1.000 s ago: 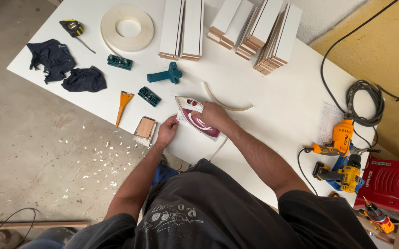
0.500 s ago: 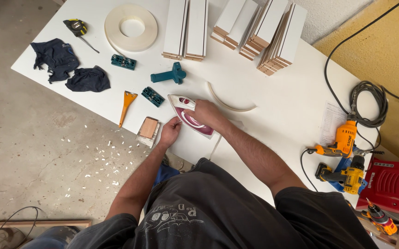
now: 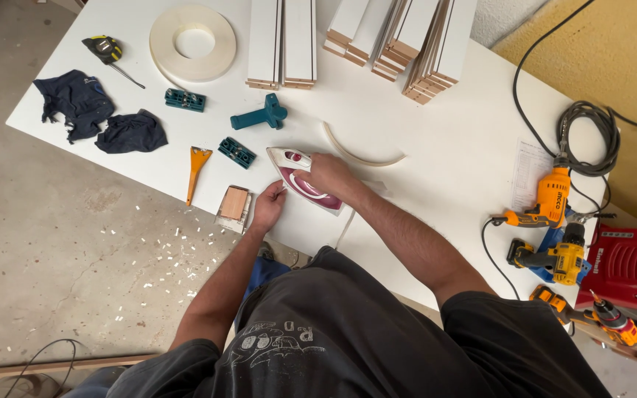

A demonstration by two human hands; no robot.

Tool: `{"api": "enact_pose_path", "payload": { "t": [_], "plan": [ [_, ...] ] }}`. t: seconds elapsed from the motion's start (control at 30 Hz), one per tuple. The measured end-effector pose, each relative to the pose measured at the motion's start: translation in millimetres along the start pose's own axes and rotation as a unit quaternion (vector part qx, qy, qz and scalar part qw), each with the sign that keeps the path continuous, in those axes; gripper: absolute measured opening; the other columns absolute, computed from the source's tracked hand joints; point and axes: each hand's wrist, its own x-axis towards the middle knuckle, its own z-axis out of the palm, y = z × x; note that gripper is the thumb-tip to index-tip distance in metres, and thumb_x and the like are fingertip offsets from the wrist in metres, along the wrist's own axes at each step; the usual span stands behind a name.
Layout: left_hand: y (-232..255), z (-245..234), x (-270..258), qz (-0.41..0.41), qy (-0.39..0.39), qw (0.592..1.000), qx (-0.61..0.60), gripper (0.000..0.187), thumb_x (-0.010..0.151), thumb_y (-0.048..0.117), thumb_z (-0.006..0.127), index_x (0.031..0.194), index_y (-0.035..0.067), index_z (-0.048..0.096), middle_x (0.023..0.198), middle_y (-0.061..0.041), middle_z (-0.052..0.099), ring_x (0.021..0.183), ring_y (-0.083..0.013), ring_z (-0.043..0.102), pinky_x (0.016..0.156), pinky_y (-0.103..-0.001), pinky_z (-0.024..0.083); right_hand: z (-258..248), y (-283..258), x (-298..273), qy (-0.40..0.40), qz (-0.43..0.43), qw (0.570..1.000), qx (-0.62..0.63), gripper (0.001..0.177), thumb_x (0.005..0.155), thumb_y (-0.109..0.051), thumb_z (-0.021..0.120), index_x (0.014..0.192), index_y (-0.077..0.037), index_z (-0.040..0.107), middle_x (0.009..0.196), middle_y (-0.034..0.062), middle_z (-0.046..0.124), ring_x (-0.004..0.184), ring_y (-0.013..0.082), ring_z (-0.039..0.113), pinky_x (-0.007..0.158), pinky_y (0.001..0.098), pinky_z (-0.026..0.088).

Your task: The person applies white edge banding to the edges of rectangular wooden boards. They use a household iron to heat and adhere the banding, then use a utility knife to trim the excess material. Finally, they smooth the edges with a sanding block and a hand plane to finish the surface.

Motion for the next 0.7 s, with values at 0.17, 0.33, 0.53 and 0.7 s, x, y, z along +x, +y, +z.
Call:
{"api": "enact_pose_path", "payload": {
  "t": [0.17, 0.33, 0.53, 0.7],
  "plan": [
    [-2.3, 4.1, 1.4, -0.035, 0.064, 0.996, -0.059, 0.025, 0.100, 0.007, 0.060, 0.123, 0.003, 0.066, 0.108, -0.013, 0.069, 0.101, -0.0182, 0.064, 0.097, -0.037, 0.052, -10.6, 10.3, -19.9, 0.000, 0.005, 1.000, 0.007, 0.068, 0.096, -0.057, 0.056, 0.119, 0.006, 0.065, 0.110, 0.0311, 0.071, 0.111, 0.0506, 0.067, 0.093, 0.0579, 0.055],
    [9.6, 13.6, 2.2, -0.097, 0.066, 0.984, -0.136, 0.017, 0.102, 0.022, 0.067, 0.107, 0.006, 0.067, 0.083, -0.004, 0.068, 0.076, -0.0118, 0.067, 0.075, -0.025, 0.059, -12.5, 26.6, -30.6, 0.010, 0.010, 1.000, 0.008, 0.067, 0.095, -0.057, 0.057, 0.119, 0.005, 0.066, 0.110, 0.0311, 0.071, 0.112, 0.0502, 0.067, 0.093, 0.0580, 0.055],
    [1.6, 27.0, 14.5, -0.127, 0.059, 0.983, -0.122, 0.015, 0.098, 0.018, 0.074, 0.100, 0.003, 0.073, 0.081, -0.011, 0.073, 0.072, -0.0141, 0.072, 0.070, -0.024, 0.065, -14.8, 52.6, -44.6, 0.008, 0.021, 1.000, 0.017, 0.066, 0.096, -0.055, 0.056, 0.122, 0.005, 0.066, 0.114, 0.0310, 0.070, 0.115, 0.0497, 0.066, 0.096, 0.0577, 0.053],
    [10.8, 54.4, 10.3, -0.139, 0.043, 0.982, -0.120, 0.015, 0.098, 0.018, 0.074, 0.099, 0.003, 0.073, 0.083, -0.012, 0.073, 0.072, -0.0150, 0.073, 0.069, -0.024, 0.066, -20.6, 82.3, -61.0, 0.006, 0.039, 0.999, 0.011, 0.067, 0.096, -0.058, 0.055, 0.124, 0.003, 0.066, 0.115, 0.0286, 0.070, 0.117, 0.0473, 0.066, 0.098, 0.0572, 0.052]
  ]
}}
